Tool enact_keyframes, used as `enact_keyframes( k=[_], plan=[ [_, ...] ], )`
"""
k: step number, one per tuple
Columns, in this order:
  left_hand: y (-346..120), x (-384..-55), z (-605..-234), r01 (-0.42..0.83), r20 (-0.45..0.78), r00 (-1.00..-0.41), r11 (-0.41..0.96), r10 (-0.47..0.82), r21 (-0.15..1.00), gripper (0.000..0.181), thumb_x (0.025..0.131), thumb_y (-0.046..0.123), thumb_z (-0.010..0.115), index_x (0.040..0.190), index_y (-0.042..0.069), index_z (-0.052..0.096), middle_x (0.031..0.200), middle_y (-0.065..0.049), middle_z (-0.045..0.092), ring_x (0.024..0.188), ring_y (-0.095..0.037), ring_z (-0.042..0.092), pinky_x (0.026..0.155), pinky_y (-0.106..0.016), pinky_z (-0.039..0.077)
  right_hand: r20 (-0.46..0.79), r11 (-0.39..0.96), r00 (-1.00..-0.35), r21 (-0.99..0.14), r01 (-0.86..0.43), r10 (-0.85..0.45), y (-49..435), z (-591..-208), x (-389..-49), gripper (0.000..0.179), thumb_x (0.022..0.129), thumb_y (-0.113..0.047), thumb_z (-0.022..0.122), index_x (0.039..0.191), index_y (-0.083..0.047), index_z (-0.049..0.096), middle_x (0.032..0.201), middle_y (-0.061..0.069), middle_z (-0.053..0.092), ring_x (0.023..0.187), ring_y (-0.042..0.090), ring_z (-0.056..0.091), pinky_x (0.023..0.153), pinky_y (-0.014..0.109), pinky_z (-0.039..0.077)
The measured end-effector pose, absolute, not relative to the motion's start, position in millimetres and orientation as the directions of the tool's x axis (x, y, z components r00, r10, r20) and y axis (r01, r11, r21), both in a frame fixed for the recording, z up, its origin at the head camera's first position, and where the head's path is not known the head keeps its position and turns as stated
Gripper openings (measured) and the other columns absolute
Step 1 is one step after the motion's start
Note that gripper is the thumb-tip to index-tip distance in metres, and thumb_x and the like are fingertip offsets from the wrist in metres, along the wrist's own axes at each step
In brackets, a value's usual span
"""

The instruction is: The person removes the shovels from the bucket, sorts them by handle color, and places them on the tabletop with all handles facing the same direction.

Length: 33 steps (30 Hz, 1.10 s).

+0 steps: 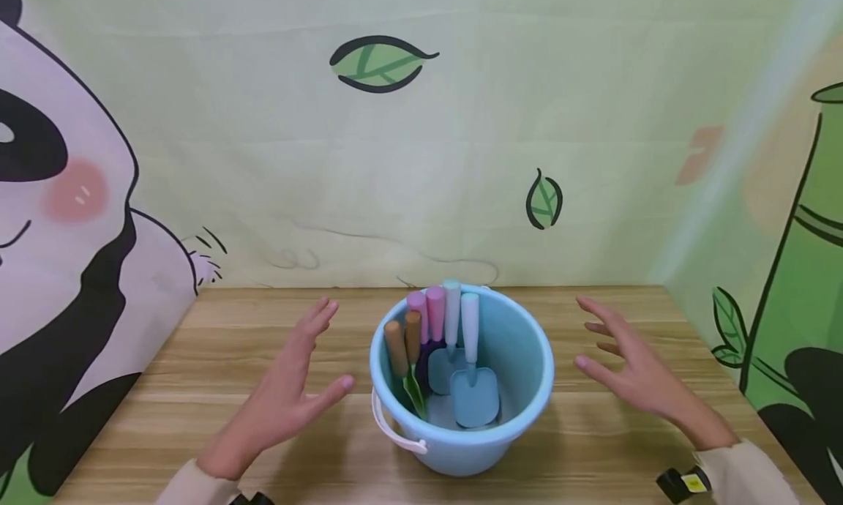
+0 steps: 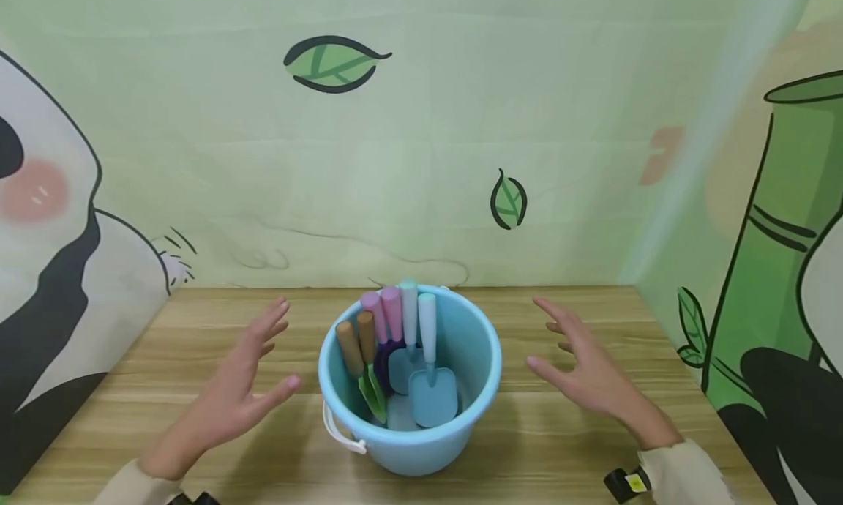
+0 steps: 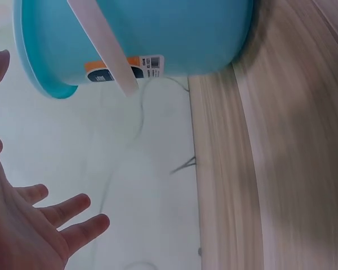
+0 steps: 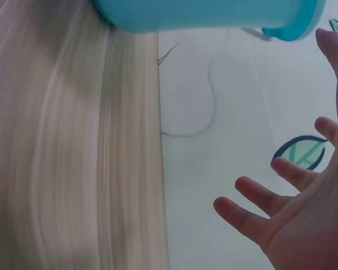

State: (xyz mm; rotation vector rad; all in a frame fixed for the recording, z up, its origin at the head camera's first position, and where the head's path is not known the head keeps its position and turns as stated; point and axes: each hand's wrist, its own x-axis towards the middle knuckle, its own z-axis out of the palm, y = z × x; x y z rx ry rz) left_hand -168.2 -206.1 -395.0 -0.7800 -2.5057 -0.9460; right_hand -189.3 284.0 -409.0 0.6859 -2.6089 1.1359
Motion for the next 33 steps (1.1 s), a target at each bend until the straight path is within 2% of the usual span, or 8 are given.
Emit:
enact_keyframes(
  k=[3,10,17,23,27,33],
  plan=[
    [-202,-168,-394,0.619,0.500,-0.777,0.609,0.383,0.496,0.096,0.083,0.028,0.077,0.157,0.027,0.016,0.162,0.002,0.013,0.138,-0.028,0.036,0.100,-0.055,0.043,0.363,0.579,-0.868,-0.647,-0.497,-0.339,280,-407,-190,0.082,0.090,-0.018,0.071,0.154,-0.033,0.022,0.157,0.008,0.026,0.127,0.045,0.046,0.091,0.064,0.045],
    [-194,-167,-394,0.651,0.520,-0.753,0.573,0.404,0.498,0.093,0.085,0.028,0.076,0.157,0.023,0.017,0.161,0.000,0.020,0.134,-0.030,0.043,0.098,-0.054,0.045,0.363,0.560,-0.866,-0.661,-0.499,-0.343,275,-407,-189,0.080,0.091,-0.018,0.069,0.154,-0.033,0.023,0.156,0.007,0.029,0.126,0.044,0.048,0.090,0.062,0.047],
    [-186,-165,-400,0.643,0.502,-0.765,0.471,0.402,0.604,0.086,0.088,0.020,0.073,0.155,0.024,0.020,0.158,0.002,0.026,0.132,-0.035,0.045,0.100,-0.052,0.045,0.358,0.520,-0.858,-0.685,-0.509,-0.369,268,-404,-189,0.073,0.092,-0.016,0.067,0.152,-0.032,0.029,0.150,0.008,0.040,0.121,0.041,0.053,0.088,0.056,0.051],
    [-178,-162,-402,0.618,0.479,-0.778,0.359,0.406,0.699,0.078,0.090,0.013,0.068,0.153,0.018,0.021,0.156,0.002,0.028,0.132,-0.034,0.046,0.099,-0.051,0.045,0.341,0.438,-0.851,-0.745,-0.504,-0.399,260,-400,-186,0.068,0.095,-0.011,0.062,0.152,-0.030,0.030,0.147,0.011,0.043,0.120,0.042,0.055,0.085,0.058,0.052],
    [-172,-160,-402,0.604,0.469,-0.779,0.301,0.415,0.738,0.075,0.092,0.011,0.065,0.152,0.019,0.021,0.155,0.001,0.031,0.131,-0.032,0.047,0.098,-0.051,0.046,0.343,0.358,-0.836,-0.785,-0.505,-0.429,253,-399,-182,0.067,0.096,-0.007,0.058,0.153,-0.026,0.028,0.147,0.017,0.042,0.118,0.040,0.056,0.083,0.050,0.055],
    [-165,-158,-403,0.597,0.466,-0.772,0.241,0.432,0.765,0.073,0.094,0.007,0.061,0.153,0.021,0.019,0.155,-0.004,0.033,0.131,-0.033,0.047,0.099,-0.049,0.046,0.328,0.270,-0.832,-0.837,-0.476,-0.448,242,-399,-177,0.066,0.097,-0.004,0.054,0.154,-0.023,0.026,0.147,0.017,0.041,0.118,0.039,0.056,0.084,0.044,0.056]
  ],
)
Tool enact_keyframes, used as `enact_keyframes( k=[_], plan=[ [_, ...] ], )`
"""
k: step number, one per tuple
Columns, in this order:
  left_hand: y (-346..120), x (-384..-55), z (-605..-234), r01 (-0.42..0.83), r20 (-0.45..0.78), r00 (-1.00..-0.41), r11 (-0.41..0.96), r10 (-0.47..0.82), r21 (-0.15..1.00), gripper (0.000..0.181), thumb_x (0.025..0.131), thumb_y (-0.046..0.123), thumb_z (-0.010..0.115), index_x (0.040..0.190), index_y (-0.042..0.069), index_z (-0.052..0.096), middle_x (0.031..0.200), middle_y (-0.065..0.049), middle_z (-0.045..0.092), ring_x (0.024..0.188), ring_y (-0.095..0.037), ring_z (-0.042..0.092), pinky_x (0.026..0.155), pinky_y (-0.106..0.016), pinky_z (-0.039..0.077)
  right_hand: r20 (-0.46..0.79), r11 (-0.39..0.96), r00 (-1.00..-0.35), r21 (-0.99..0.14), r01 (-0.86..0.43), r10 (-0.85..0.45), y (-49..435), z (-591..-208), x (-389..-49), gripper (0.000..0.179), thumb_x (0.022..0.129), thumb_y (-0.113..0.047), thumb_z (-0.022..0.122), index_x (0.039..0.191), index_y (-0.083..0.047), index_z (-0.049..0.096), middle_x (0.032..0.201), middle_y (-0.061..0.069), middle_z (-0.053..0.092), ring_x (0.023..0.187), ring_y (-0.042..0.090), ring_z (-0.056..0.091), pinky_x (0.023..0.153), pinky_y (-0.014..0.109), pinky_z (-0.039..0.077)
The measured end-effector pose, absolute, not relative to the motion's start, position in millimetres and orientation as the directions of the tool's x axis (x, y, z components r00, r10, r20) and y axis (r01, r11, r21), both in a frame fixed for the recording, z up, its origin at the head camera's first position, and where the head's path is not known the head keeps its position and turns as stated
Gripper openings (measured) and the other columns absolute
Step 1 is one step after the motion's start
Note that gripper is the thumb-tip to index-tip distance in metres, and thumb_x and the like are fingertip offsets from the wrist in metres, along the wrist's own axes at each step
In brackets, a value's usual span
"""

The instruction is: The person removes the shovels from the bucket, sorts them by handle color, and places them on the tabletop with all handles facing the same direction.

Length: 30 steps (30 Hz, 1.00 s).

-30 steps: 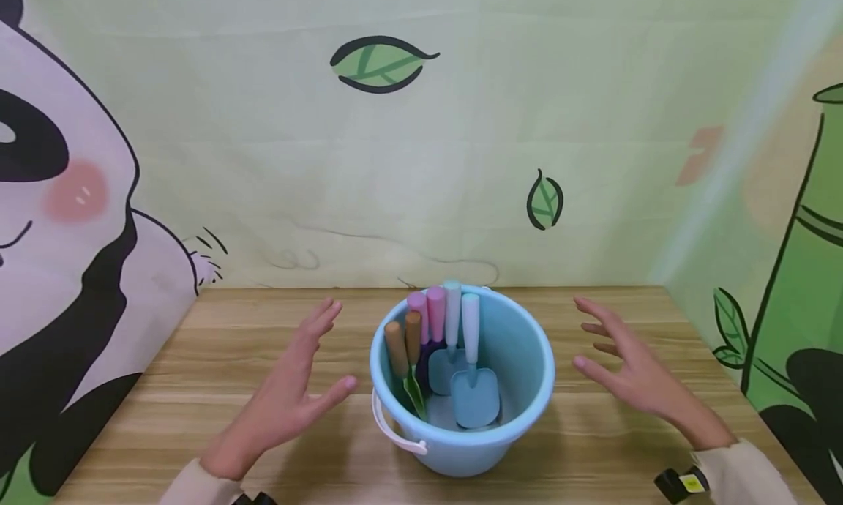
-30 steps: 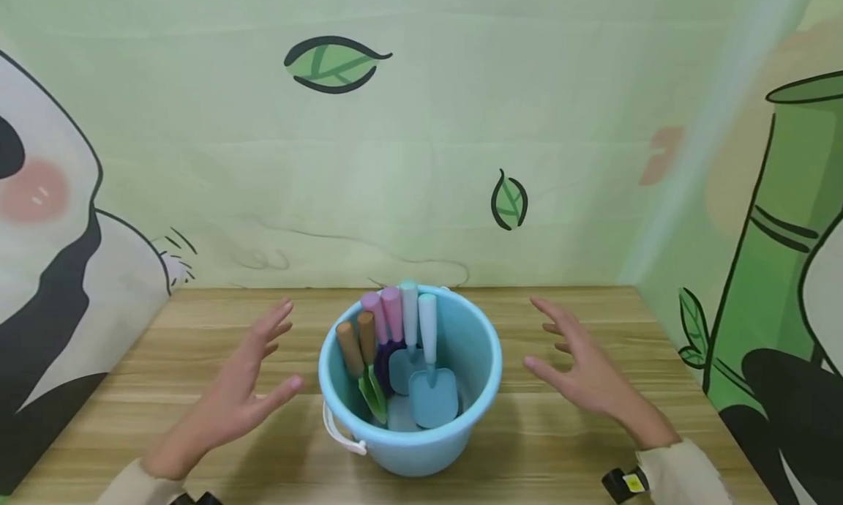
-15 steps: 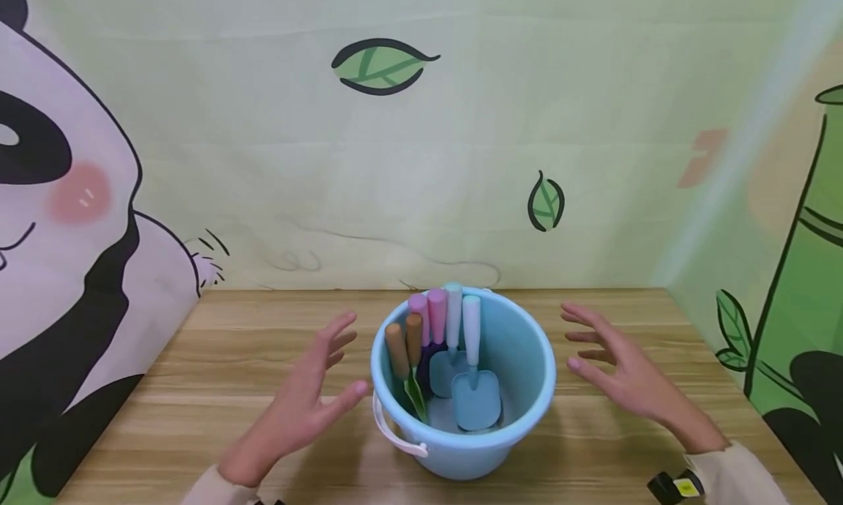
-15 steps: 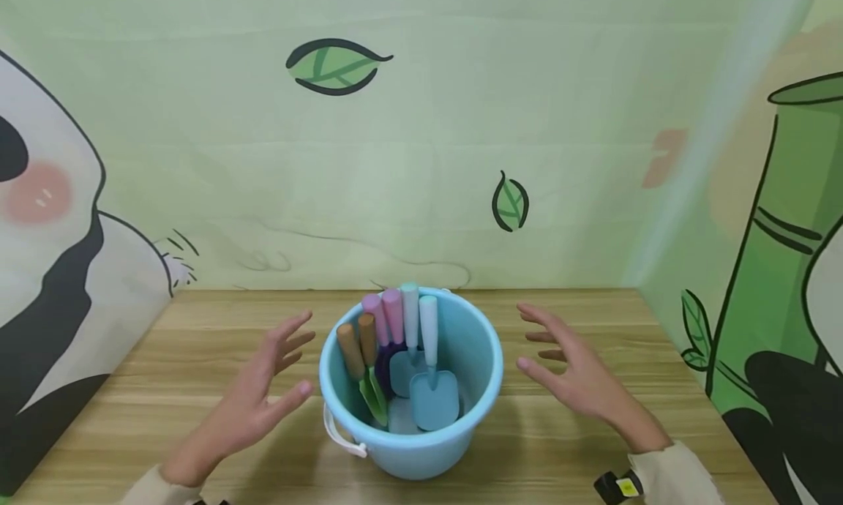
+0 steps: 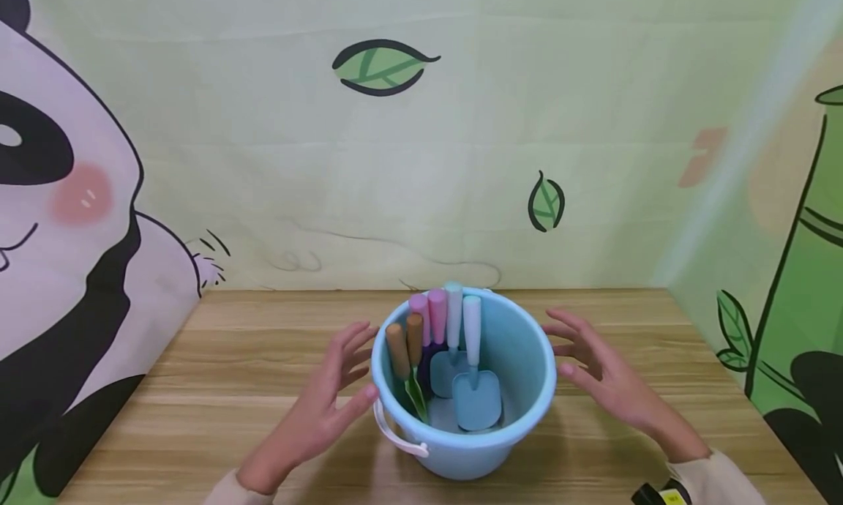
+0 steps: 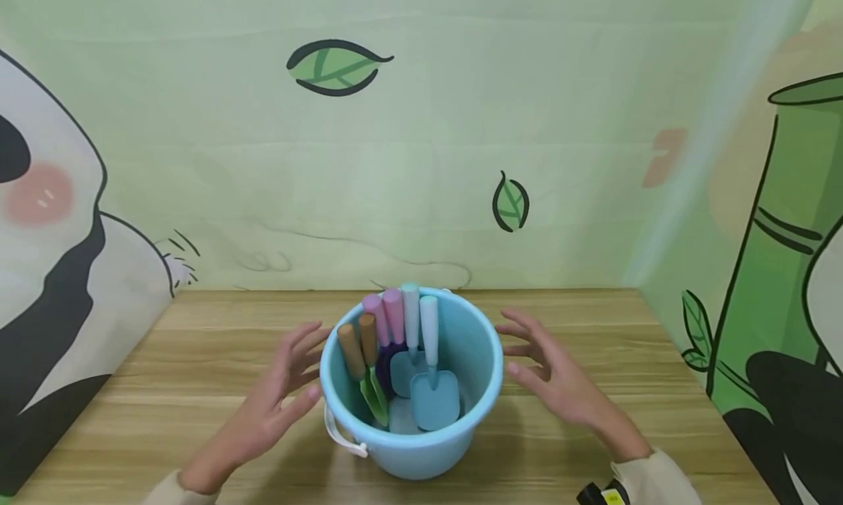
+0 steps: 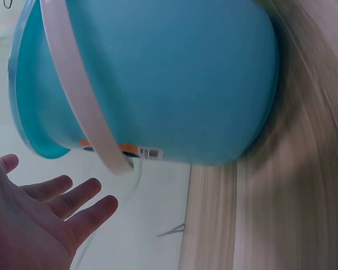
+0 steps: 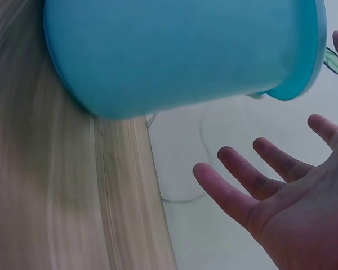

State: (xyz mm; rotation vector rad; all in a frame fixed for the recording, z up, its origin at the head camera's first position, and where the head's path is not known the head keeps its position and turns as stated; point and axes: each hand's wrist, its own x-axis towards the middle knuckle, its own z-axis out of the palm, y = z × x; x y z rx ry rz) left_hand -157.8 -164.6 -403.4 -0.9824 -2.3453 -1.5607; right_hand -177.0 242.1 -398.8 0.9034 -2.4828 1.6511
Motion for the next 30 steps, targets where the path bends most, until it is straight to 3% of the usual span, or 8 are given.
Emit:
enact_keyframes(
  k=[7,13,30],
  plan=[
    [-157,-155,-404,0.547,0.421,-0.799,0.228,0.430,0.805,0.071,0.097,0.010,0.057,0.154,0.026,0.017,0.154,-0.006,0.034,0.131,-0.031,0.048,0.097,-0.046,0.048,0.315,0.188,-0.822,-0.876,-0.445,-0.475,236,-403,-174,0.064,0.099,-0.002,0.049,0.155,-0.017,0.021,0.149,0.023,0.036,0.122,0.039,0.054,0.086,0.039,0.055],
    [-150,-152,-405,0.503,0.386,-0.824,0.222,0.414,0.835,0.068,0.098,0.009,0.055,0.153,0.026,0.018,0.152,-0.007,0.037,0.131,-0.031,0.047,0.094,-0.048,0.050,0.297,0.112,-0.813,-0.909,-0.402,-0.501,230,-406,-171,0.064,0.100,-0.003,0.046,0.155,-0.013,0.017,0.148,0.027,0.034,0.126,0.048,0.045,0.085,0.040,0.055],
    [-143,-149,-407,0.433,0.347,-0.875,0.228,0.337,0.872,0.067,0.098,0.012,0.058,0.152,0.030,0.024,0.152,-0.006,0.037,0.133,-0.033,0.045,0.091,-0.048,0.052,0.150,0.098,-0.881,-0.972,-0.215,-0.450,222,-405,-163,0.063,0.101,-0.013,0.045,0.154,-0.032,0.017,0.155,0.018,0.026,0.130,0.054,0.037,0.079,0.049,0.057]
  ],
)
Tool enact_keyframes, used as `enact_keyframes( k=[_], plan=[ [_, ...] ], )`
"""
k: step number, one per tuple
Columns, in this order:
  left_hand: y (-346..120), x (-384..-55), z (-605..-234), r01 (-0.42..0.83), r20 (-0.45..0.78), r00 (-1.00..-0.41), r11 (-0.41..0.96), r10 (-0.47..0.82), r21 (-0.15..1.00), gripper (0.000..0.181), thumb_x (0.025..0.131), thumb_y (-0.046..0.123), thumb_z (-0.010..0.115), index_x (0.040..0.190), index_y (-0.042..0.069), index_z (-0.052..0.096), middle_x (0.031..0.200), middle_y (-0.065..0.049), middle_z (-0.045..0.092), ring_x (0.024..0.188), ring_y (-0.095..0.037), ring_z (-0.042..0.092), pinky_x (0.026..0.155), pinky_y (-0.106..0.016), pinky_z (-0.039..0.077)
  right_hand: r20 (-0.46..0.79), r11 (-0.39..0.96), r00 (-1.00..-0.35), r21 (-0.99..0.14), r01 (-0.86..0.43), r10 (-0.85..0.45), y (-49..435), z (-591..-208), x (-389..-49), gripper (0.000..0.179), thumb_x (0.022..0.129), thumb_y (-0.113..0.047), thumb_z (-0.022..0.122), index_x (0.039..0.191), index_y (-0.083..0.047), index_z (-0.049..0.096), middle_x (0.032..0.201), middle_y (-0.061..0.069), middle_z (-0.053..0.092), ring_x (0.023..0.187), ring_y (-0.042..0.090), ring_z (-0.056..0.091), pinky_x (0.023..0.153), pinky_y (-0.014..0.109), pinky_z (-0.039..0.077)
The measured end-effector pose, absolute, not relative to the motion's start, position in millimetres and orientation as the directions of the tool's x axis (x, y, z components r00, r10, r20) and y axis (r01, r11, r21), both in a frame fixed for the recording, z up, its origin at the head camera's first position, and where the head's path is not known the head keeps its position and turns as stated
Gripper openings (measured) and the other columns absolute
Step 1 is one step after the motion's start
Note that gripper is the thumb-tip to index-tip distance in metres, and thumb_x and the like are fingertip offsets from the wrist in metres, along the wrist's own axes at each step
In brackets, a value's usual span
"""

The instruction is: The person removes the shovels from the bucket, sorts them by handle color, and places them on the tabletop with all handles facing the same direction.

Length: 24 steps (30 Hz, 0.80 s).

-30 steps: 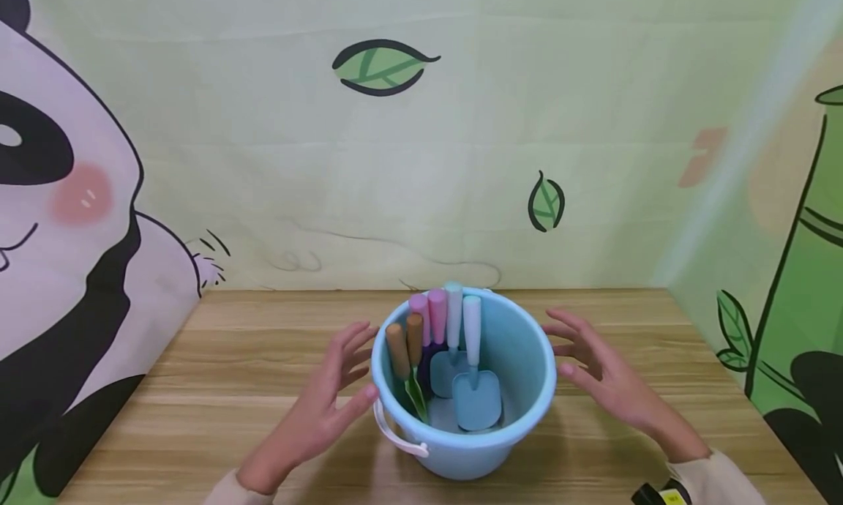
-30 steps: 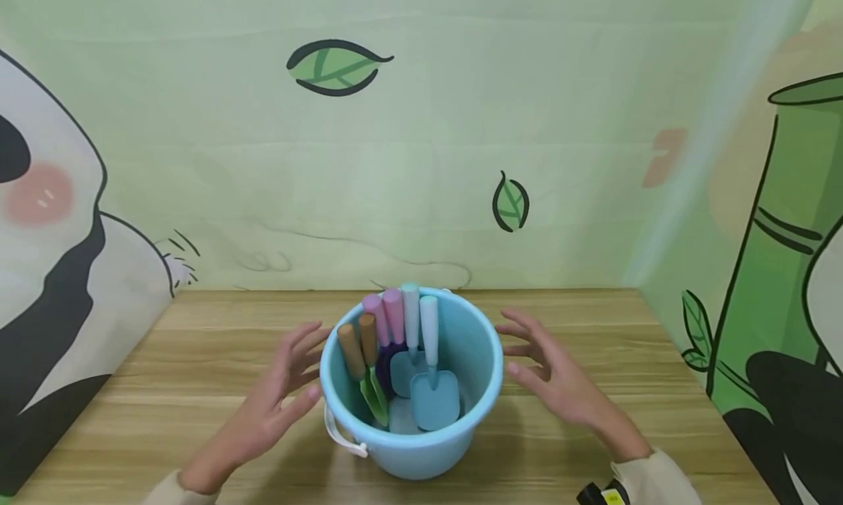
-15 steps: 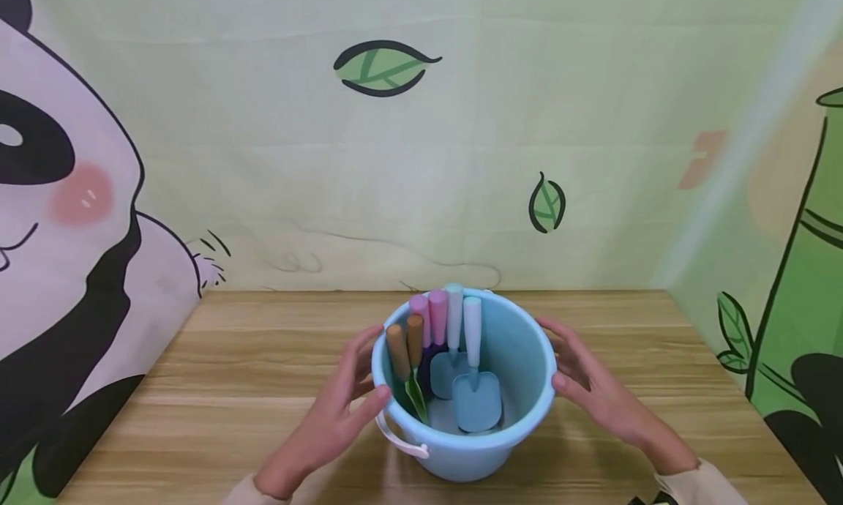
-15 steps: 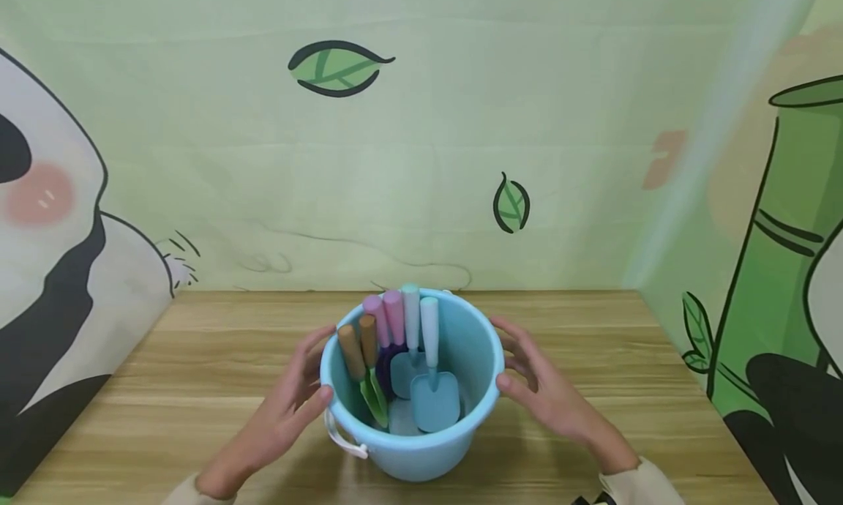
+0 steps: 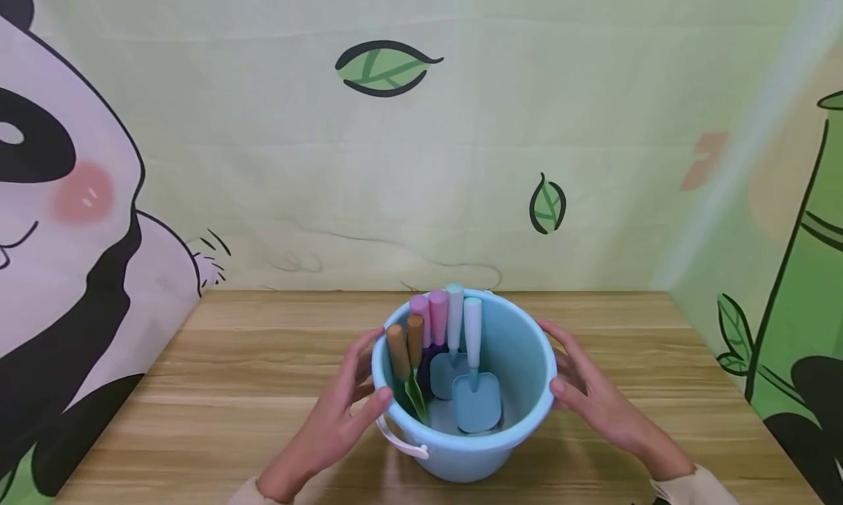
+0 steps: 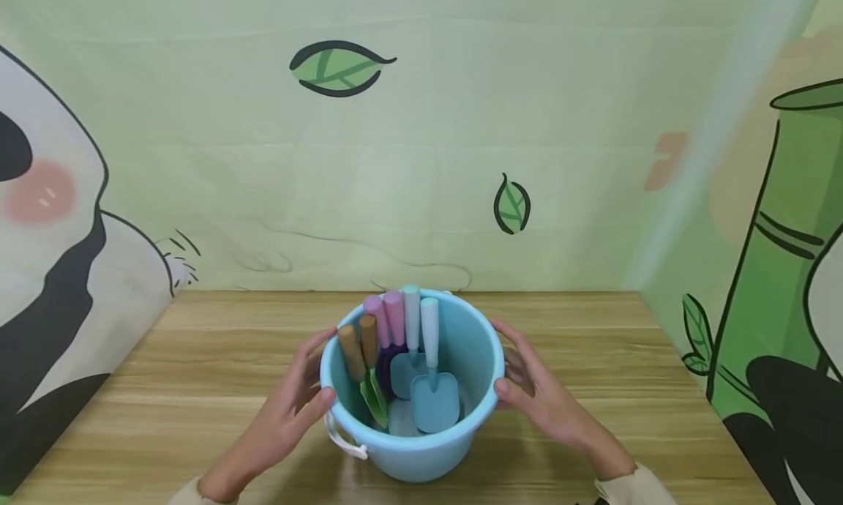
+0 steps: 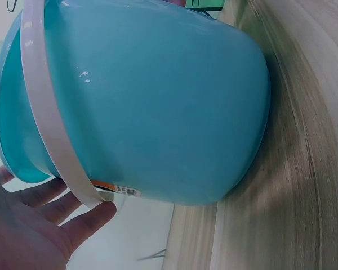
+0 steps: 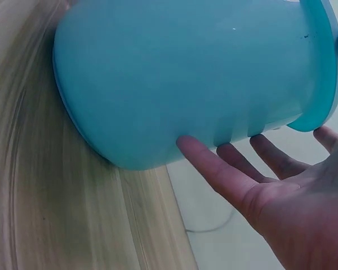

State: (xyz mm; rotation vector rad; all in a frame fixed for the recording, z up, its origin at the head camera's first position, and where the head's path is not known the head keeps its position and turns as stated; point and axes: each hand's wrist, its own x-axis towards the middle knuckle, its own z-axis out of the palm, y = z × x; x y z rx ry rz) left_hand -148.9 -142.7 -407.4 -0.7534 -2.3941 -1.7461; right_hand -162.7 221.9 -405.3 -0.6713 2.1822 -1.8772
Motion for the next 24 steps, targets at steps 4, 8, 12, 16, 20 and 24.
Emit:
enact_keyframes(
  k=[4,8,12,16,20,24],
  plan=[
    [-143,-149,-407,0.440,0.354,-0.872,0.224,0.338,0.870,0.066,0.098,0.011,0.057,0.152,0.029,0.024,0.152,-0.006,0.037,0.132,-0.033,0.046,0.091,-0.049,0.052,0.155,0.086,-0.880,-0.973,-0.215,-0.450,222,-407,-164,0.063,0.102,-0.012,0.045,0.154,-0.032,0.018,0.155,0.019,0.026,0.128,0.053,0.039,0.078,0.049,0.057],
    [-144,-149,-407,0.438,0.355,-0.876,0.229,0.328,0.869,0.066,0.098,0.011,0.058,0.152,0.029,0.024,0.151,-0.007,0.039,0.131,-0.033,0.047,0.091,-0.046,0.053,0.154,0.080,-0.879,-0.974,-0.212,-0.451,221,-407,-166,0.062,0.102,-0.013,0.046,0.154,-0.033,0.019,0.154,0.019,0.028,0.127,0.051,0.042,0.078,0.050,0.057],
    [-145,-148,-407,0.420,0.339,-0.886,0.236,0.316,0.876,0.066,0.098,0.013,0.058,0.152,0.030,0.024,0.150,-0.006,0.040,0.130,-0.032,0.048,0.091,-0.044,0.053,0.158,0.065,-0.874,-0.975,-0.211,-0.459,219,-407,-168,0.062,0.102,-0.013,0.046,0.154,-0.032,0.019,0.153,0.020,0.029,0.126,0.049,0.044,0.079,0.050,0.056],
    [-147,-148,-408,0.401,0.323,-0.896,0.242,0.306,0.883,0.065,0.098,0.014,0.058,0.152,0.031,0.025,0.150,-0.007,0.040,0.131,-0.033,0.047,0.091,-0.043,0.053,0.161,0.046,-0.869,-0.977,-0.206,-0.468,217,-408,-170,0.062,0.102,-0.013,0.045,0.155,-0.030,0.018,0.153,0.021,0.029,0.126,0.048,0.044,0.081,0.051,0.056],
    [-151,-147,-408,0.395,0.323,-0.901,0.241,0.290,0.887,0.065,0.098,0.014,0.058,0.151,0.032,0.025,0.149,-0.007,0.041,0.131,-0.034,0.047,0.091,-0.042,0.053,0.157,0.056,-0.868,-0.977,-0.207,-0.471,212,-408,-173,0.061,0.102,-0.014,0.045,0.155,-0.030,0.018,0.153,0.019,0.030,0.127,0.047,0.044,0.081,0.050,0.056],
    [-155,-147,-409,0.415,0.349,-0.895,0.228,0.279,0.881,0.065,0.097,0.011,0.058,0.151,0.029,0.026,0.149,-0.008,0.041,0.132,-0.035,0.046,0.090,-0.040,0.054,0.152,0.064,-0.868,-0.976,-0.206,-0.472,206,-408,-178,0.061,0.102,-0.017,0.046,0.154,-0.033,0.020,0.152,0.015,0.032,0.127,0.045,0.044,0.080,0.050,0.056]
  ],
)
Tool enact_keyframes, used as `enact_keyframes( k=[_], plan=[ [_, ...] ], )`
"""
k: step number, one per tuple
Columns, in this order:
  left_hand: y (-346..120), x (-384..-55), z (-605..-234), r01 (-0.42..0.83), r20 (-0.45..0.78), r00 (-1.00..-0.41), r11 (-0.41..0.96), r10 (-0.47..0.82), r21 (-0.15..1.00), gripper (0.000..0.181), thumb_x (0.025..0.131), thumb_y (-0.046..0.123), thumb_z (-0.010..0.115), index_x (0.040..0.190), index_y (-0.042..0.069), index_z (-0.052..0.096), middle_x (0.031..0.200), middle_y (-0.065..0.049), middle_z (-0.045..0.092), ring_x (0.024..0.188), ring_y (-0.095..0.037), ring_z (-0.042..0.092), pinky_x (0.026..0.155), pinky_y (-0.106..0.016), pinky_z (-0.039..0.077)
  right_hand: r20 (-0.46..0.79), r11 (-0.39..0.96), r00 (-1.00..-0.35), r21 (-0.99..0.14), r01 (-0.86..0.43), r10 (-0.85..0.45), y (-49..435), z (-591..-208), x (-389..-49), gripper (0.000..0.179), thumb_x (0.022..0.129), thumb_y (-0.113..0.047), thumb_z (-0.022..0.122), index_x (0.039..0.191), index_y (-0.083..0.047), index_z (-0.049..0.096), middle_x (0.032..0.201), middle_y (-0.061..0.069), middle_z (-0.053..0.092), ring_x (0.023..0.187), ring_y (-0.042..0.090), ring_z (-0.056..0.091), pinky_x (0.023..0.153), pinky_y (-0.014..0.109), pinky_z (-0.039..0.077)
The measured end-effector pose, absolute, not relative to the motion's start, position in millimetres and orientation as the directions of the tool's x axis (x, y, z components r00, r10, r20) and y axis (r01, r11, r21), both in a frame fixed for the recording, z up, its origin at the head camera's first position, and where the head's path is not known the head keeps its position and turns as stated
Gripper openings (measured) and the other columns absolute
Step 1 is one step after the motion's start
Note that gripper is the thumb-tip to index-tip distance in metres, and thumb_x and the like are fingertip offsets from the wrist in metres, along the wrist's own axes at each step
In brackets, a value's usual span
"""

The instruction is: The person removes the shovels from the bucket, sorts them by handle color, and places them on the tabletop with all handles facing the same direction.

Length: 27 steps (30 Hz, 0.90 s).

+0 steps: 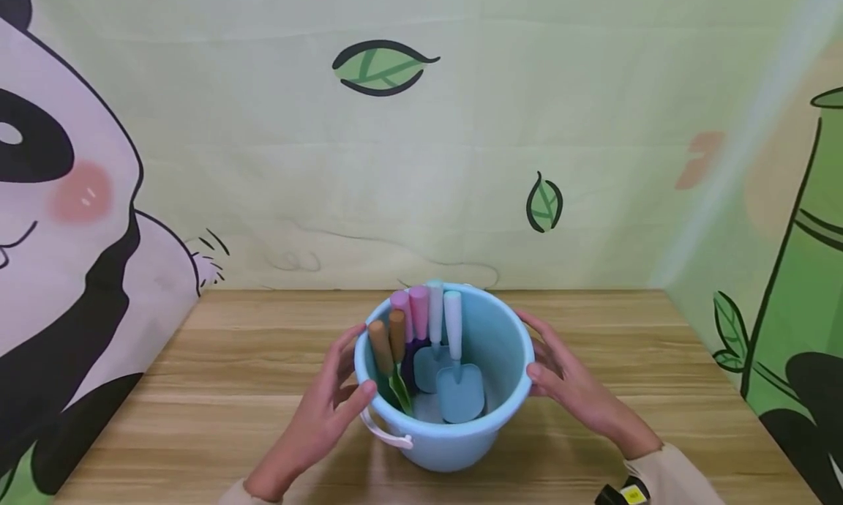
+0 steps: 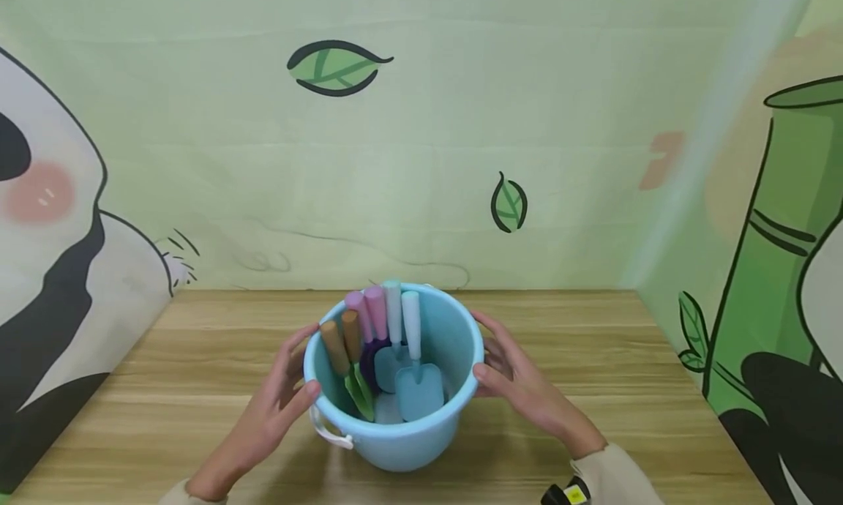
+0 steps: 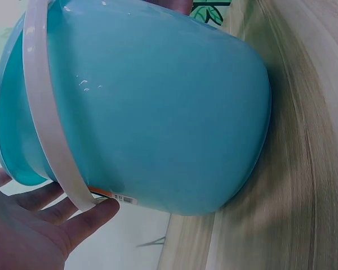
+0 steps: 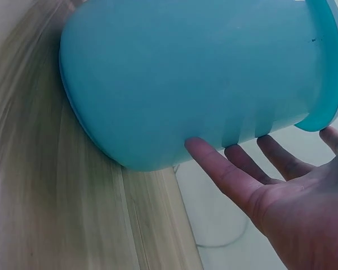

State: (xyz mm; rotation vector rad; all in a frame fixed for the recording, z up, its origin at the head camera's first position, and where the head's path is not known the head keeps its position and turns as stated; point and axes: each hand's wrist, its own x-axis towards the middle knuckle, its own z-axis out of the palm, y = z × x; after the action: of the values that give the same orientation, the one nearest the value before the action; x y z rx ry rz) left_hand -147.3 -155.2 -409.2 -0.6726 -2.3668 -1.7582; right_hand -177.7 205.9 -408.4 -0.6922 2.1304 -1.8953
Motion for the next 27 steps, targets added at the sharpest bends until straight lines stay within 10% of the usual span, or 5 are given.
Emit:
enact_keyframes(
  k=[27],
  plan=[
    [-209,-133,-406,0.368,0.341,-0.929,0.266,0.144,0.891,0.061,0.099,0.009,0.053,0.151,0.027,0.027,0.151,-0.013,0.036,0.134,-0.036,0.041,0.095,-0.036,0.046,0.177,-0.041,-0.767,-0.980,-0.194,-0.617,143,-408,-213,0.064,0.100,-0.020,0.050,0.154,-0.034,0.019,0.152,0.011,0.033,0.129,0.040,0.045,0.086,0.052,0.054]
  ],
)
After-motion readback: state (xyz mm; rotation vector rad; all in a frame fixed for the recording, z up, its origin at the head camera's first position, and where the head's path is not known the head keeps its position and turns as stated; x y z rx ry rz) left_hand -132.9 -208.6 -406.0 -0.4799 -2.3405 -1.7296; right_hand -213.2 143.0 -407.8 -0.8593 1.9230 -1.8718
